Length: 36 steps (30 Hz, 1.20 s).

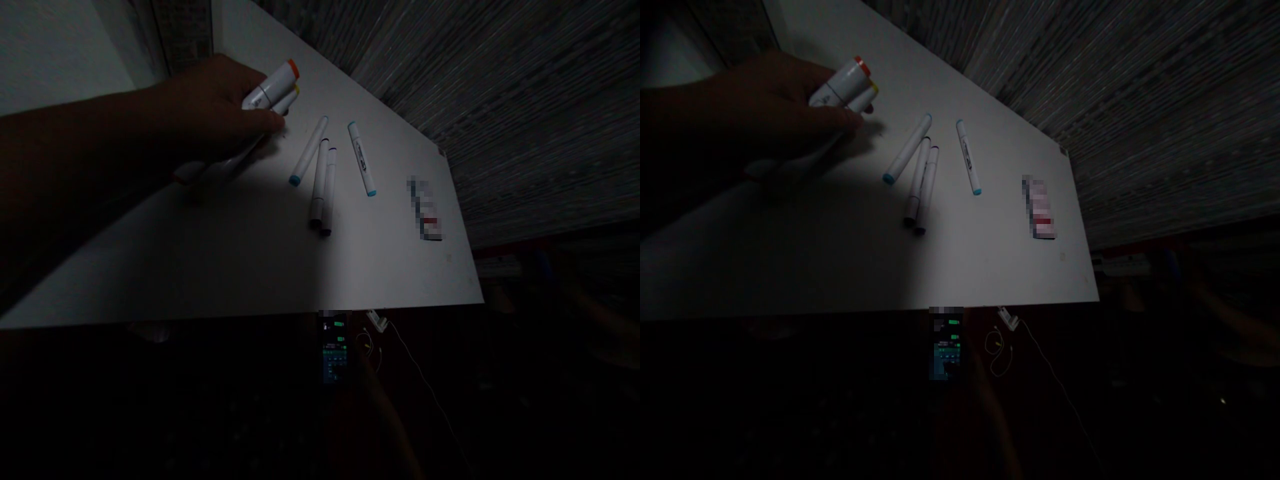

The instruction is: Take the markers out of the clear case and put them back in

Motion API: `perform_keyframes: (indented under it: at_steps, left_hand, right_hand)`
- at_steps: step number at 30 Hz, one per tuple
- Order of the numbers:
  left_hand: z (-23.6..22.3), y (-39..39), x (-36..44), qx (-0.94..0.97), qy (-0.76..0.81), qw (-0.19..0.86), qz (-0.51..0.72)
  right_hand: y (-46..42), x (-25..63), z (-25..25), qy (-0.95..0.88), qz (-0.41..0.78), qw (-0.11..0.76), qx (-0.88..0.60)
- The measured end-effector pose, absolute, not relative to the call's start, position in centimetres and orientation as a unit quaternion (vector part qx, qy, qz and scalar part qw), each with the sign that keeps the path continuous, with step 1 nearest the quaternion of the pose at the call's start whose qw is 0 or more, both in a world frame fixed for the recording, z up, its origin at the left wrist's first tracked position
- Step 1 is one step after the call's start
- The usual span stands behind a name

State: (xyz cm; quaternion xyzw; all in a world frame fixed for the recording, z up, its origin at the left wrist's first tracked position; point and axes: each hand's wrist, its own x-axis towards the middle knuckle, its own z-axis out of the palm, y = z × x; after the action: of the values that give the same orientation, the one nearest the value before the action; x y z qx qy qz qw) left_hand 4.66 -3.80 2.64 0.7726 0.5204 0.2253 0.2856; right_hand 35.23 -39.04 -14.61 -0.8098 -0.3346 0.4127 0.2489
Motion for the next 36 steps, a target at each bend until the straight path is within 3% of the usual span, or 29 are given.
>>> perform_keyframes:
  at_steps: [36]
  left_hand:
    - [2.78, -4.02, 4.72, 0.763, 0.534, 0.286, 0.226]
  right_hand:
    - [-39.93, 35.41, -15.26, -0.388, 0.423, 0.222, -0.789]
